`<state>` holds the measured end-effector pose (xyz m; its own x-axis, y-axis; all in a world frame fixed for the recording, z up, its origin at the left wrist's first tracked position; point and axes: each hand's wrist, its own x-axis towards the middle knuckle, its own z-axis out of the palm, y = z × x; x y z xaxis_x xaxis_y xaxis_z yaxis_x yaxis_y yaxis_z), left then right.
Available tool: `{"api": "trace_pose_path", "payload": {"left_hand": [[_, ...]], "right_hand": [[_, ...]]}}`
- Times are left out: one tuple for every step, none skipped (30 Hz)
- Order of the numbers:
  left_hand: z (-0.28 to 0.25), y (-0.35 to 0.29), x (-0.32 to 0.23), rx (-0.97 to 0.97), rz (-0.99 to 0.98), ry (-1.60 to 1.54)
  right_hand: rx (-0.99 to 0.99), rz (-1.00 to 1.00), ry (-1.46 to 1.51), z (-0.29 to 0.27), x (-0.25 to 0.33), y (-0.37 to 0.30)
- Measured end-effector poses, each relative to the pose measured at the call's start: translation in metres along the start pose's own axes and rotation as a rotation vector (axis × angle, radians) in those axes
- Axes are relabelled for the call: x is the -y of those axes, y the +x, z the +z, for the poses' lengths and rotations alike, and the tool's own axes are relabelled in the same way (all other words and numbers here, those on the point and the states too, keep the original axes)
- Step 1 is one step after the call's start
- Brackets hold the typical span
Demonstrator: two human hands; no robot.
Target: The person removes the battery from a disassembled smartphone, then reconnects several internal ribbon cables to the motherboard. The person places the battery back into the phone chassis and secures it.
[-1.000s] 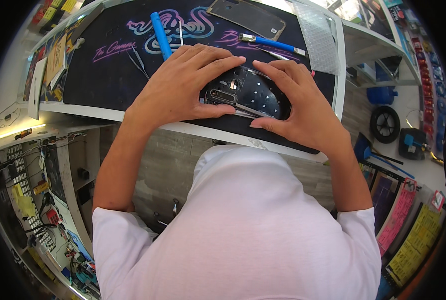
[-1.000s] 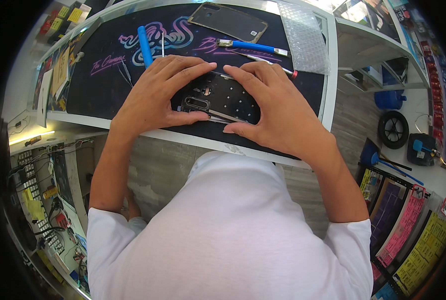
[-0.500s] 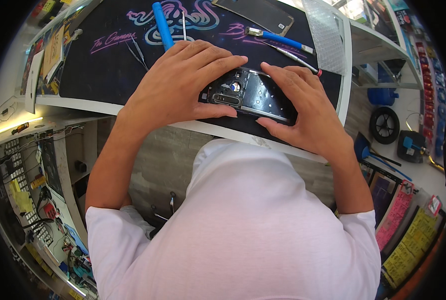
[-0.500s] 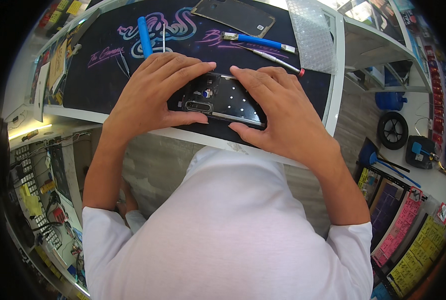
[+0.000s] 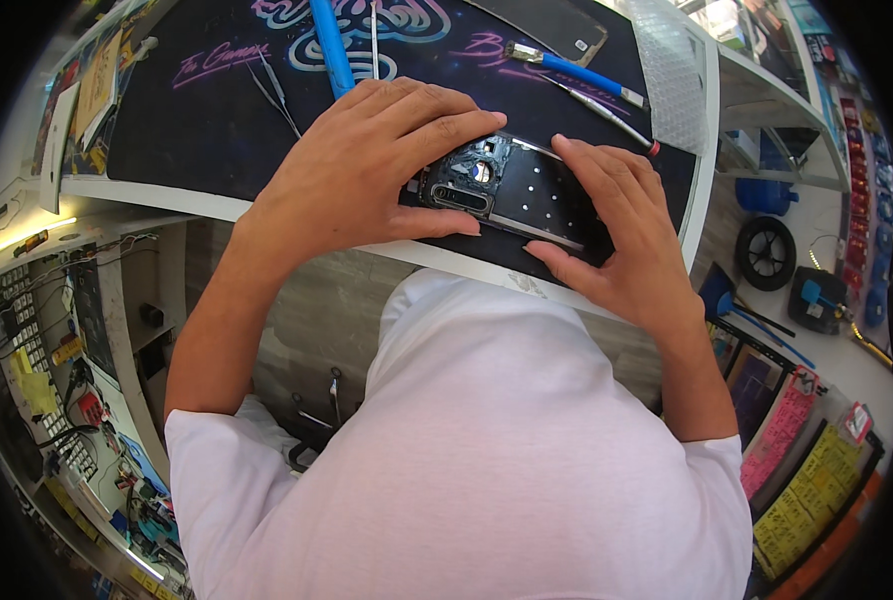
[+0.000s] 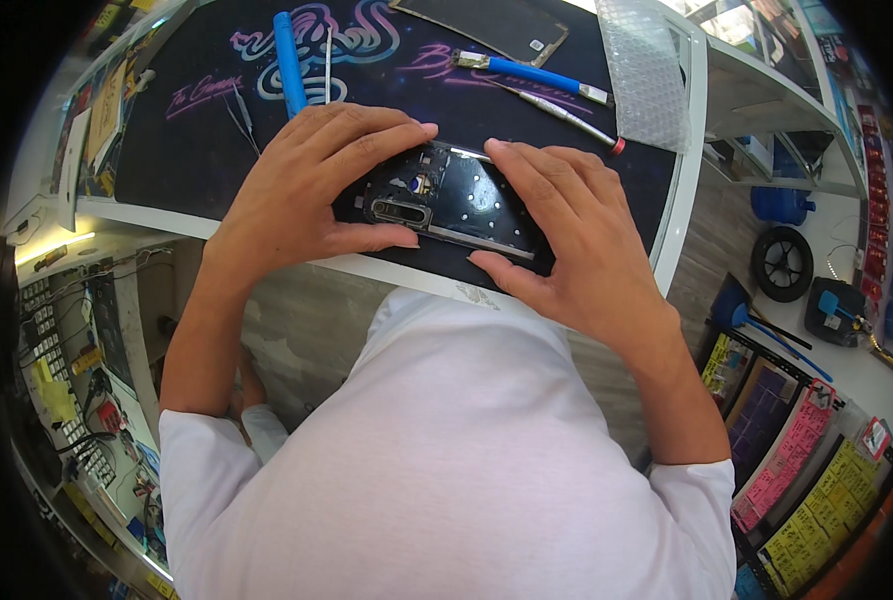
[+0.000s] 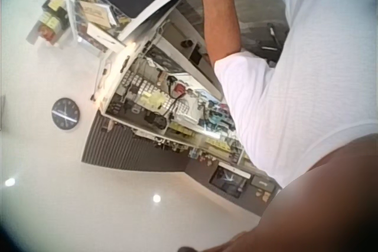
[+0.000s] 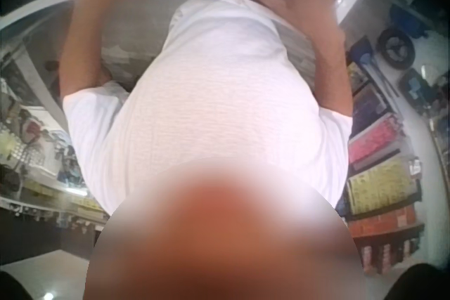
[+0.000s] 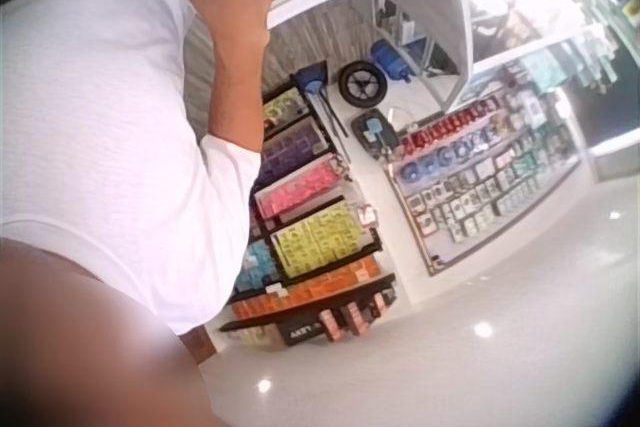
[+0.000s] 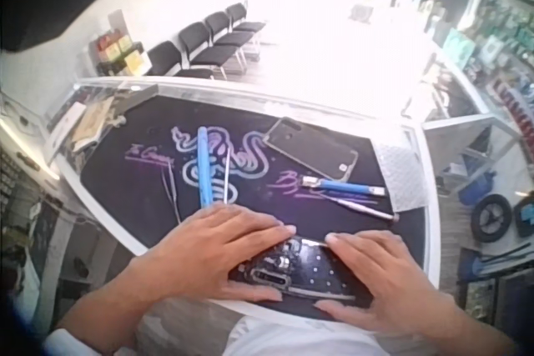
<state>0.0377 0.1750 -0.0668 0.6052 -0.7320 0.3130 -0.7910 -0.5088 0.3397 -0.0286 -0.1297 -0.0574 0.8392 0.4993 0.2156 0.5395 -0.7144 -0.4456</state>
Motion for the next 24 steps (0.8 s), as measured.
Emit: {"api": "trace_pose_path", "payload": {"left_hand": [[0.0, 0.0, 0.0, 0.007, -0.008, -0.013], [0.0, -0.001, 0.001, 0.012, -0.014, -0.018], [0.001, -0.001, 0.001, 0.007, -0.01, -0.039], [0.002, -0.001, 0.002, -0.001, -0.005, -0.051], [0.003, -0.001, 0.002, -0.008, -0.001, -0.062], [0.004, -0.001, 0.002, -0.013, 0.0, -0.073], [0.006, -0.001, 0.003, -0.018, 0.001, -0.085], [0.007, -0.002, 0.004, -0.024, 0.001, -0.098], [0.008, -0.002, 0.004, -0.035, 0.002, -0.108], [0.01, -0.002, 0.004, -0.047, 0.002, -0.119], [0.011, -0.003, 0.004, -0.058, 0.002, -0.131], [0.012, -0.004, 0.003, -0.075, 0.008, -0.141], [0.012, -0.004, 0.003, -0.093, 0.015, -0.15], [0.012, -0.005, 0.004, -0.11, 0.023, -0.159], [0.011, -0.006, 0.004, -0.14, 0.006, -0.186], [0.011, -0.008, 0.005, -0.171, -0.011, -0.213], [0.011, -0.009, 0.005, -0.195, -0.038, -0.257], [0.012, -0.01, 0.005, -0.22, -0.024, -0.239], [0.01, -0.013, 0.006, -0.238, -0.019, -0.238], [0.01, -0.015, 0.007, -0.253, -0.014, -0.214], [0.009, -0.018, 0.004, -0.213, -0.013, -0.148], [0.011, -0.019, 0.001, -0.198, 0.011, -0.133], [0.014, -0.019, -0.001, -0.182, 0.034, -0.1], [0.016, -0.02, -0.004, -0.17, 0.059, -0.072]], "right_hand": [[-0.002, 0.002, 0.009, 0.0, 0.0, 0.0], [-0.004, 0.007, 0.014, 0.001, -0.001, 0.0], [-0.002, 0.01, 0.029, 0.001, -0.001, 0.0], [-0.001, 0.013, 0.041, 0.001, -0.002, 0.0], [0.003, 0.021, 0.05, 0.002, -0.003, 0.0], [-0.004, 0.015, 0.066, 0.002, -0.004, 0.0], [-0.008, 0.015, 0.08, 0.003, -0.005, -0.001], [-0.013, 0.016, 0.09, 0.004, -0.007, -0.001], [-0.023, 0.003, 0.096, 0.005, -0.007, -0.001], [-0.032, -0.009, 0.1, 0.005, -0.008, -0.002], [-0.041, -0.019, 0.104, 0.006, -0.009, -0.002], [-0.04, -0.037, 0.092, 0.005, -0.01, -0.003], [-0.042, -0.055, 0.079, 0.004, -0.012, -0.004], [-0.044, -0.073, 0.066, 0.003, -0.015, -0.004], [-0.045, -0.063, 0.07, 0.001, -0.017, -0.005], [-0.047, -0.053, 0.073, -0.001, -0.02, -0.007], [-0.03, -0.011, 0.082, -0.002, -0.022, -0.009], [-0.13, 0.032, 0.246, 0.0, -0.024, -0.011], [-0.213, 0.108, 0.413, 0.004, -0.025, -0.015], [-0.304, 0.175, 0.579, 0.005, -0.026, -0.018], [-0.334, 0.239, 0.556, -0.002, -0.025, -0.023], [-0.369, 0.303, 0.59, -0.006, -0.026, -0.027], [-0.399, 0.306, 0.642, -0.01, -0.028, -0.03], [-0.43, 0.319, 0.682, -0.012, -0.03, -0.033]]}}
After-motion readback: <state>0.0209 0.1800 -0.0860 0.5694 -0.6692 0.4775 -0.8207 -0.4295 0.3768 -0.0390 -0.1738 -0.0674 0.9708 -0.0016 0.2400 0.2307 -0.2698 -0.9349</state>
